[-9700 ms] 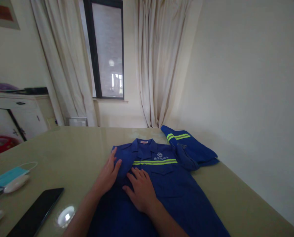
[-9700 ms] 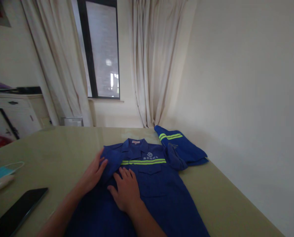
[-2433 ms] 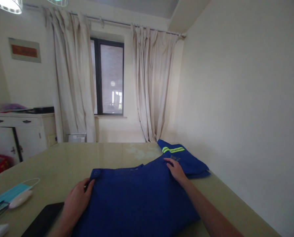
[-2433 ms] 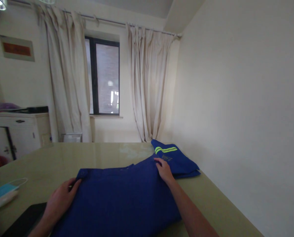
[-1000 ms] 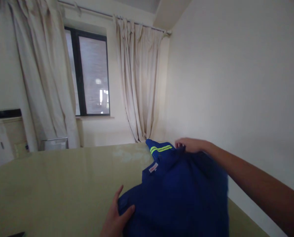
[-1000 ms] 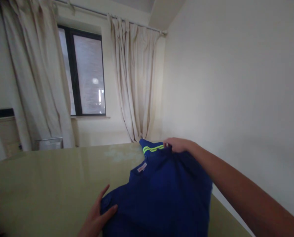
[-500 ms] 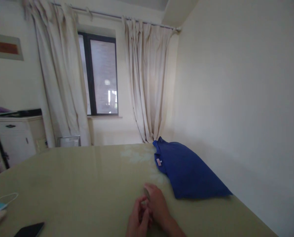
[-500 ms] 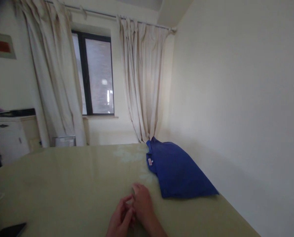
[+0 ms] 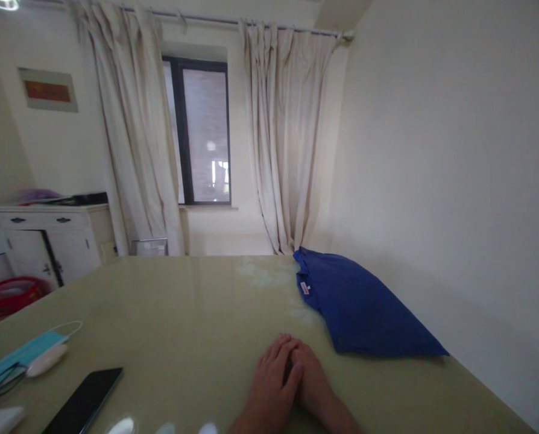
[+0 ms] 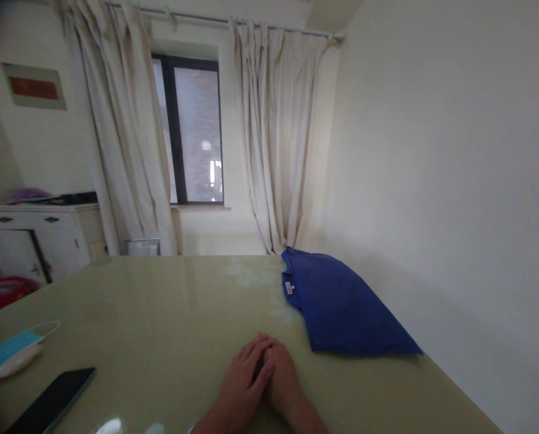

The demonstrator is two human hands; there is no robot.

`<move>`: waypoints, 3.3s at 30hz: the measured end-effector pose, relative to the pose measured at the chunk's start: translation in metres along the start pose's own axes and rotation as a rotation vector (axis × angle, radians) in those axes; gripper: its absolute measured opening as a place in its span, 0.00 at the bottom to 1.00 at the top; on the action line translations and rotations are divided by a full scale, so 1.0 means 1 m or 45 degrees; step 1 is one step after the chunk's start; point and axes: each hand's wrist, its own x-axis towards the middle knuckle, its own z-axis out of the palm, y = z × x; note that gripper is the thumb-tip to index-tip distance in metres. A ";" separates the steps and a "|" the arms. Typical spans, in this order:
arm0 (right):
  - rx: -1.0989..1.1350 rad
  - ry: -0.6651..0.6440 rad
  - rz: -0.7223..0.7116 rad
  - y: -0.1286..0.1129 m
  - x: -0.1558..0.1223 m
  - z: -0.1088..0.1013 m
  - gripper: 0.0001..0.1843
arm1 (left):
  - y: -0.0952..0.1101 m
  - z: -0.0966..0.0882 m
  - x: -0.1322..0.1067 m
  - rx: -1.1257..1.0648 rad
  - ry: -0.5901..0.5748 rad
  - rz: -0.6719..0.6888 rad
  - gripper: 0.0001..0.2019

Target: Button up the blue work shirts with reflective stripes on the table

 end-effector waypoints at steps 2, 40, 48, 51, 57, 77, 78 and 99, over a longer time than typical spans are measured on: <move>0.036 -0.001 -0.008 -0.004 -0.001 -0.004 0.20 | 0.004 -0.002 0.001 -0.020 0.034 -0.017 0.24; -0.638 0.574 0.179 0.031 0.008 -0.034 0.30 | -0.013 0.006 0.012 -0.101 0.215 -0.071 0.25; -1.042 0.747 0.737 0.074 0.022 -0.069 0.48 | -0.019 0.006 0.013 -0.059 0.177 -0.047 0.21; -1.083 0.610 0.699 0.080 0.044 -0.086 0.50 | -0.014 0.004 0.013 -0.062 0.128 -0.062 0.19; -0.874 0.206 0.794 0.099 0.080 -0.124 0.52 | -0.011 0.004 0.012 -0.051 0.072 -0.080 0.17; -1.059 -0.041 0.249 0.023 0.037 -0.082 0.31 | -0.019 0.002 0.018 0.045 0.269 0.017 0.12; -1.029 -0.046 0.234 0.016 0.033 -0.079 0.30 | -0.018 0.002 0.017 0.076 0.286 0.017 0.11; 0.400 0.162 0.295 -0.018 0.027 -0.013 0.24 | -0.009 -0.010 0.005 0.039 0.507 -0.071 0.23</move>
